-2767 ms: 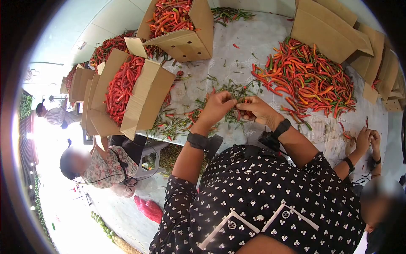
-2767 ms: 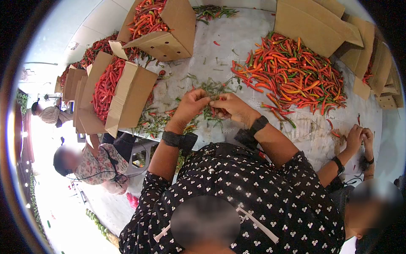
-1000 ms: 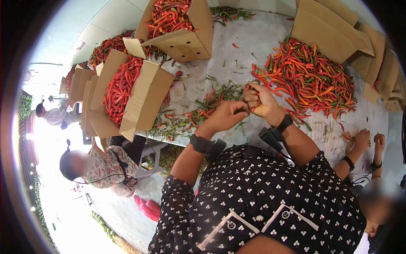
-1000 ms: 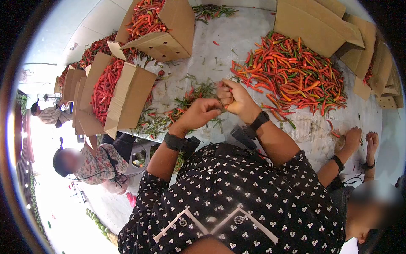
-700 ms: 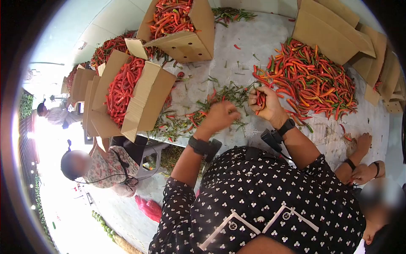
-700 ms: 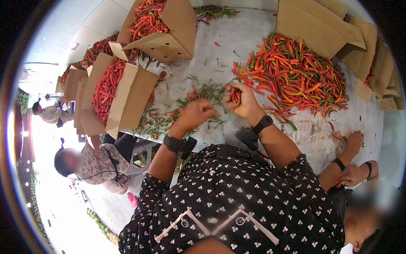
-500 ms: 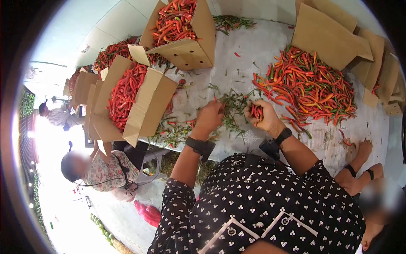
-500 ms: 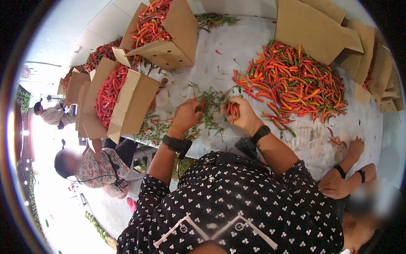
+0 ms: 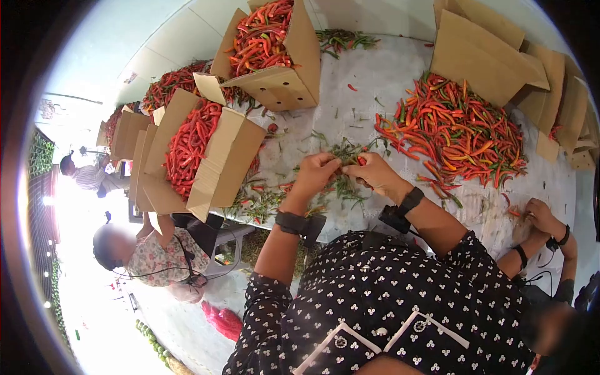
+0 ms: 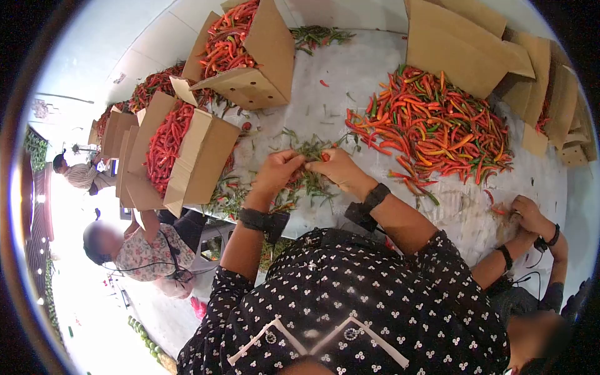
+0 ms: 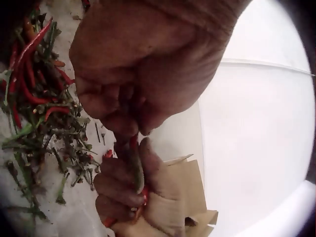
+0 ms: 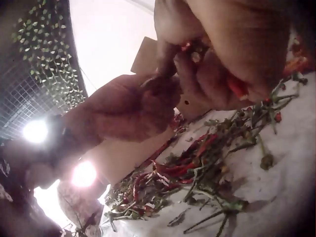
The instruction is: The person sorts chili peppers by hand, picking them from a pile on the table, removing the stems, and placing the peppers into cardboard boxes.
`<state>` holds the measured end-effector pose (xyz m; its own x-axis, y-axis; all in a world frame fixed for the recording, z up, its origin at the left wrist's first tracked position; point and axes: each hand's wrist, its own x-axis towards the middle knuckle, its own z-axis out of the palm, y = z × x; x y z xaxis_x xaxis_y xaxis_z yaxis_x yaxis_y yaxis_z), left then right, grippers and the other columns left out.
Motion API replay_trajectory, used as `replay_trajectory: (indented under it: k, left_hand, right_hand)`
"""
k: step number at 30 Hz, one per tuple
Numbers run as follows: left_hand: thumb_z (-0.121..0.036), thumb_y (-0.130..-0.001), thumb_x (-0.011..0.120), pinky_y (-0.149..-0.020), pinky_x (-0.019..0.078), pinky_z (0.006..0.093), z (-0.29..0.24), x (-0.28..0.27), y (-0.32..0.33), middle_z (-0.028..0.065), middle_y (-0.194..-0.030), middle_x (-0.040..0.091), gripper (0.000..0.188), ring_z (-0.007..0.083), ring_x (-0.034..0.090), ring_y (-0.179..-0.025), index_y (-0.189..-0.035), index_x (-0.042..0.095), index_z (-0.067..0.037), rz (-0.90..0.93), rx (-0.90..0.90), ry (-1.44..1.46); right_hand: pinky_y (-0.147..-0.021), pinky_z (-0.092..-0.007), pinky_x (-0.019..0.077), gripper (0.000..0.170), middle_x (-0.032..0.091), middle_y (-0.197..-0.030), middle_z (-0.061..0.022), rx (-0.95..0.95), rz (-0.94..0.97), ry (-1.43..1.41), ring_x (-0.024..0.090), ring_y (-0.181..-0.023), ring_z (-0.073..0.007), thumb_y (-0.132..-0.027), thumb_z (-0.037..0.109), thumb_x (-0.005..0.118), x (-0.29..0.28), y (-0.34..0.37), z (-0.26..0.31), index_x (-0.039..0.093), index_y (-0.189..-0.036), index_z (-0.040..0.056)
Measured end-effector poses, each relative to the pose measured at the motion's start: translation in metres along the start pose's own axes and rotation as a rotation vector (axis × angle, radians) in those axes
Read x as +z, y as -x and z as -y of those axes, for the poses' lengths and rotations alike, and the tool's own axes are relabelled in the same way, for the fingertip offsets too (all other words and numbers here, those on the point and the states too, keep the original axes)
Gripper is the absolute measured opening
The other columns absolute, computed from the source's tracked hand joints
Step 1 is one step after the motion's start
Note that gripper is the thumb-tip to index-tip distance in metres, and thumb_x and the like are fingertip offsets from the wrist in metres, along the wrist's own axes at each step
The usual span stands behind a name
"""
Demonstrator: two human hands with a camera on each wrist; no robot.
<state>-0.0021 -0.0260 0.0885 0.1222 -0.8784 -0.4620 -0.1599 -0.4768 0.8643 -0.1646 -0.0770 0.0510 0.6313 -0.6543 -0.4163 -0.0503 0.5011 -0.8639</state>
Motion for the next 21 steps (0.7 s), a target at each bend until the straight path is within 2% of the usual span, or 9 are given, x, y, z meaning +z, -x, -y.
replay_trajectory:
  k: [5,9,11,14,16,17,18,20,21]
  left_hand:
    - [-0.020,-0.082,0.055,-0.044,0.0315,0.0186,0.013,0.007,-0.007,-0.0035,-0.059,0.049,0.019,0.0035,0.042,-0.050,-0.074,0.057,-0.002,-0.009,0.215,-0.024]
    - [-0.018,-0.082,0.054,-0.042,0.0297,0.0189,0.021,0.006,-0.013,-0.0033,-0.059,0.047,0.017,0.0039,0.040,-0.049,-0.074,0.056,-0.004,-0.001,0.194,-0.079]
    - [-0.017,-0.083,0.052,-0.041,0.0281,0.0198,0.025,0.004,-0.015,-0.0027,-0.059,0.045,0.015,0.0046,0.037,-0.046,-0.074,0.053,-0.006,0.167,-0.011,0.353]
    - [-0.019,-0.084,0.050,-0.041,0.0272,0.0202,0.029,0.002,-0.018,-0.0019,-0.060,0.045,0.015,0.0058,0.035,-0.045,-0.073,0.051,-0.008,0.268,-0.071,0.593]
    - [-0.023,-0.084,0.050,-0.040,0.0278,0.0222,0.039,-0.008,-0.030,-0.0015,-0.057,0.042,0.020,0.0061,0.036,-0.046,-0.072,0.050,-0.007,0.204,-0.035,0.574]
    - [-0.027,-0.084,0.049,-0.039,0.0283,0.0241,0.044,-0.014,-0.037,-0.0012,-0.054,0.040,0.026,0.0065,0.037,-0.046,-0.070,0.048,-0.006,0.137,0.004,0.556]
    - [-0.027,-0.084,0.049,-0.039,0.0283,0.0241,0.039,-0.017,-0.038,-0.0012,-0.054,0.040,0.026,0.0065,0.037,-0.046,-0.070,0.048,-0.006,0.138,0.003,0.557]
    - [-0.026,-0.081,0.053,-0.043,0.0359,0.0304,0.032,-0.020,-0.038,0.0038,-0.052,0.041,0.023,0.0147,0.048,-0.049,-0.072,0.051,-0.005,-0.089,0.184,-0.405]
    - [-0.026,-0.081,0.053,-0.043,0.0359,0.0304,0.033,-0.019,-0.039,0.0038,-0.052,0.041,0.023,0.0147,0.048,-0.049,-0.072,0.051,-0.005,-0.087,0.184,-0.407]
  right_hand:
    - [-0.036,-0.0193,0.0264,0.017,0.049,-0.056,0.0012,-0.003,-0.012,0.040,0.039,-0.041,-0.0041,-0.072,0.016,0.066,0.000,0.003,-0.002,0.055,-0.076,0.0045]
    - [-0.037,-0.0193,0.0273,0.015,0.049,-0.057,0.0021,-0.074,-0.031,0.125,0.039,-0.043,-0.0037,-0.072,0.013,0.065,0.001,0.004,-0.003,0.056,-0.079,0.0032]
    - [-0.038,-0.0194,0.0276,0.015,0.049,-0.057,0.0023,-0.116,-0.011,0.114,0.040,-0.043,-0.0037,-0.073,0.013,0.064,0.000,0.007,0.000,0.056,-0.080,0.0032]
    - [-0.039,-0.0192,0.0281,0.012,0.047,-0.057,0.0038,-0.096,0.053,0.114,0.039,-0.044,-0.0038,-0.073,0.010,0.063,-0.006,0.009,-0.001,0.055,-0.081,0.0044]
    - [-0.039,-0.0194,0.0280,0.009,0.045,-0.056,0.0033,0.012,0.087,-0.272,0.038,-0.043,-0.0049,-0.076,0.010,0.060,-0.017,0.007,-0.011,0.055,-0.081,0.0052]
    - [-0.039,-0.0194,0.0280,0.009,0.045,-0.056,0.0033,0.012,0.086,-0.273,0.038,-0.043,-0.0049,-0.076,0.010,0.060,-0.027,0.003,-0.021,0.055,-0.081,0.0052]
    - [-0.039,-0.0196,0.0285,0.008,0.044,-0.056,0.0029,-0.303,0.059,-0.021,0.037,-0.043,-0.0059,-0.077,0.012,0.058,-0.034,0.002,-0.025,0.055,-0.081,0.0054]
    - [-0.039,-0.0199,0.0289,0.008,0.044,-0.056,0.0024,-0.613,0.029,0.235,0.036,-0.042,-0.0069,-0.078,0.013,0.057,-0.043,-0.001,-0.037,0.055,-0.081,0.0057]
    - [-0.038,-0.0196,0.0293,0.008,0.046,-0.058,0.0015,-0.291,0.008,-0.168,0.040,-0.043,-0.0077,-0.079,0.014,0.055,-0.038,0.006,-0.025,0.055,-0.081,0.0062]
